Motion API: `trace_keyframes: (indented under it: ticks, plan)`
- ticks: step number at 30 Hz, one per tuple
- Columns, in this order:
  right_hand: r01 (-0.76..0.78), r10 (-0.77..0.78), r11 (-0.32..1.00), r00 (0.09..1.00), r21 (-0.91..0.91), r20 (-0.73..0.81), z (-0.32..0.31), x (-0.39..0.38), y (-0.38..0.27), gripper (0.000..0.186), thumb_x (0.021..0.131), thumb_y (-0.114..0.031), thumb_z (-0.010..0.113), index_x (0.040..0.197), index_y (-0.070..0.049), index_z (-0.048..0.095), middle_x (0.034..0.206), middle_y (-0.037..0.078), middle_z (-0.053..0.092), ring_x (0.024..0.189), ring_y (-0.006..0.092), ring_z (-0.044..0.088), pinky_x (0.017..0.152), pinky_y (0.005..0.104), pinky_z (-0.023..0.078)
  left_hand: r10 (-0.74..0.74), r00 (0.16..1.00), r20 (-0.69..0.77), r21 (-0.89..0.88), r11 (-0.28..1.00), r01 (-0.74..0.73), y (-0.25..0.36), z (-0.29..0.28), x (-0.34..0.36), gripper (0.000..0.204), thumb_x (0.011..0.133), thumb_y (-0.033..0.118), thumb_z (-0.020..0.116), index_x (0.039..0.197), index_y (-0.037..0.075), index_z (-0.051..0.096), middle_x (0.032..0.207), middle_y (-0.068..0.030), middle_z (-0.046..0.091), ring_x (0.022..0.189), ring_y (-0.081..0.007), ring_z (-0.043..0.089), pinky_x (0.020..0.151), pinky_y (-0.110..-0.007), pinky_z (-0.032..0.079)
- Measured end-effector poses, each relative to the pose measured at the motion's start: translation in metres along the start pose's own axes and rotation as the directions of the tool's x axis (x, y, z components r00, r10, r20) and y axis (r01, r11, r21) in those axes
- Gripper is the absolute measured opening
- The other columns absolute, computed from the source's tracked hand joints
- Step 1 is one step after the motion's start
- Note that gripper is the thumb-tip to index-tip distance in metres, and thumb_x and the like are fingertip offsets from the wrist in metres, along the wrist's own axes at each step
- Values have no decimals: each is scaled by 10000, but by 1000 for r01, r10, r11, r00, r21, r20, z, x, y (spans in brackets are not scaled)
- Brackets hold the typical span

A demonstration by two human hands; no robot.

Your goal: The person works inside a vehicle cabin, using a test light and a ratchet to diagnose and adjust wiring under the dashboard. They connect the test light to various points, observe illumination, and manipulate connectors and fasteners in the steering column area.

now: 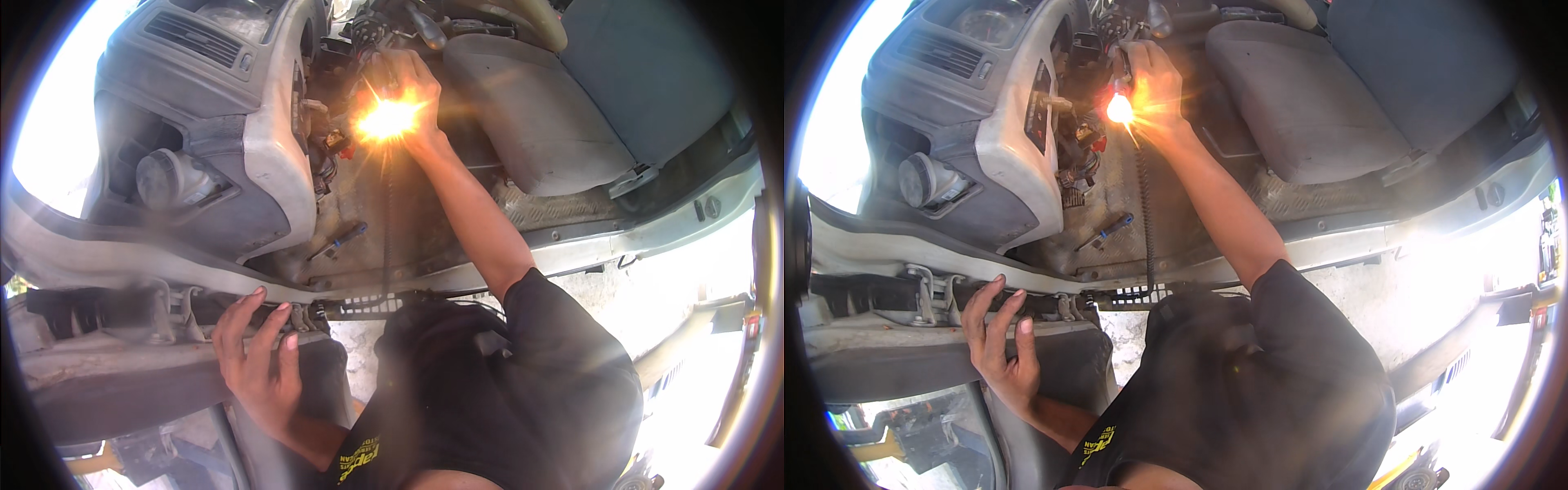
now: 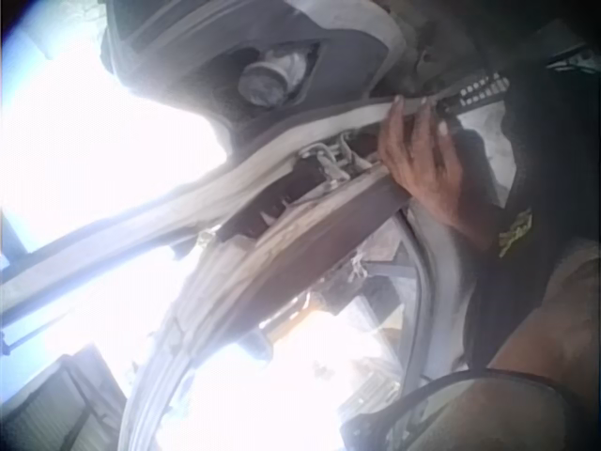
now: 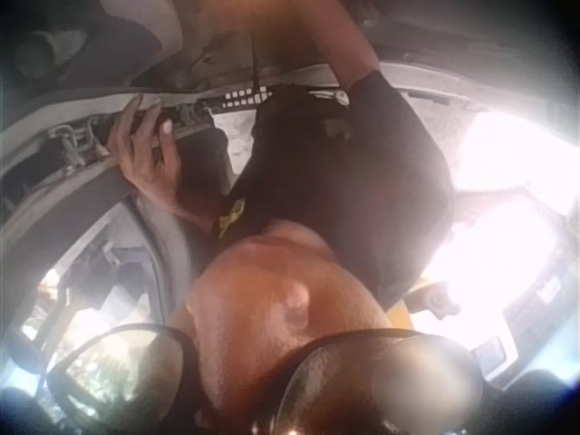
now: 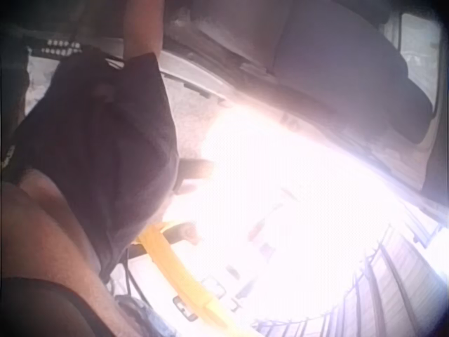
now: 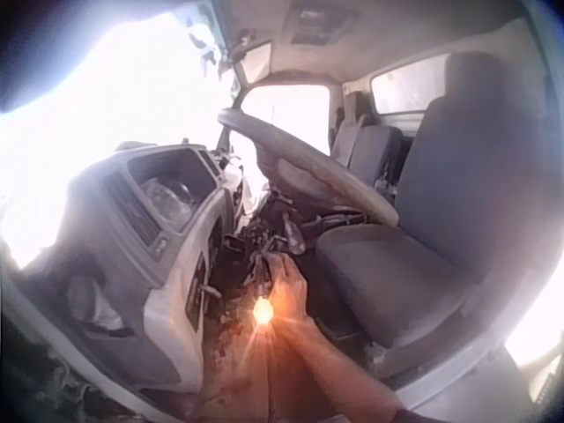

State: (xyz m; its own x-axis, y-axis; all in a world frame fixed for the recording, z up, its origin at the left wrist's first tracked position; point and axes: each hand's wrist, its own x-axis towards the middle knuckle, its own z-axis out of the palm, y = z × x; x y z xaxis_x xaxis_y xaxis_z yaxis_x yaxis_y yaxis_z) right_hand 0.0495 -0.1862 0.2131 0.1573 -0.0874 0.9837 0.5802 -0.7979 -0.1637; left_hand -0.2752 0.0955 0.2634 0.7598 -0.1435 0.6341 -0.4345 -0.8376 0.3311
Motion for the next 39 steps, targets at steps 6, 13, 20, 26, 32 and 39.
trace_keyframes:
  ticks: [6, 13, 20, 26, 32, 39]
  plan:
    - [21, -21, 999, 1000, -29, 8, -4, 2, 6, 199, 924, -90, 722, 1107, -24, 679, 1017, 155, 727, 921, 362, 716, 779, 466, 601, 16, 1000, 8, -12, 1000, -16, -2, 2, 1, 265, 951, 238, 736, 1169, 109, 813, 1339, -97, 713, 1234, -354, 640, 1069, -483, 496]
    - [-159, 172, 983, 975, 97, -144, -16, -1, -16, 94, 955, -81, 792, 1029, -43, 747, 909, 117, 770, 769, 275, 749, 674, 399, 595, 23, 999, 24, 3, 1000, -23, -2, 1, 0, 264, 945, 198, 732, 1173, 87, 807, 1347, -105, 715, 1236, -355, 644, 1083, -485, 493]
    - [-269, 273, 960, 960, 71, -59, -30, -28, -28, 151, 953, -135, 805, 1087, -78, 765, 950, 99, 777, 808, 271, 749, 694, 374, 595, 17, 999, 52, 10, 1000, -18, -1, 5, -1, 260, 970, 174, 720, 1190, 58, 798, 1341, -122, 715, 1239, -357, 646, 1088, -486, 496]
    - [-294, 297, 954, 952, 62, -68, -30, -27, -32, 163, 971, -157, 790, 1119, -93, 766, 974, 94, 778, 819, 271, 747, 698, 378, 597, 8, 998, 61, 3, 1000, -8, 0, 9, -1, 252, 999, 158, 706, 1206, 41, 789, 1329, -144, 716, 1237, -356, 652, 1062, -460, 518]
    - [-303, 312, 949, 944, 88, -112, -21, -19, -28, 183, 980, -192, 779, 1130, -92, 754, 967, 106, 772, 842, 311, 748, 709, 416, 597, -1, 996, 89, 49, 999, -3, 2, 12, 2, 253, 1008, 162, 705, 1215, 42, 787, 1330, -152, 718, 1236, -352, 654, 1063, -453, 516]
    - [-258, 271, 960, 954, 110, -125, -10, -1, -20, 181, 976, -207, 784, 1110, -93, 743, 938, 120, 759, 813, 325, 740, 702, 428, 593, -14, 996, 88, 84, 996, 7, 3, 11, -1, 256, 1010, 183, 715, 1212, 45, 791, 1332, -135, 723, 1233, -338, 651, 1061, -445, 514]
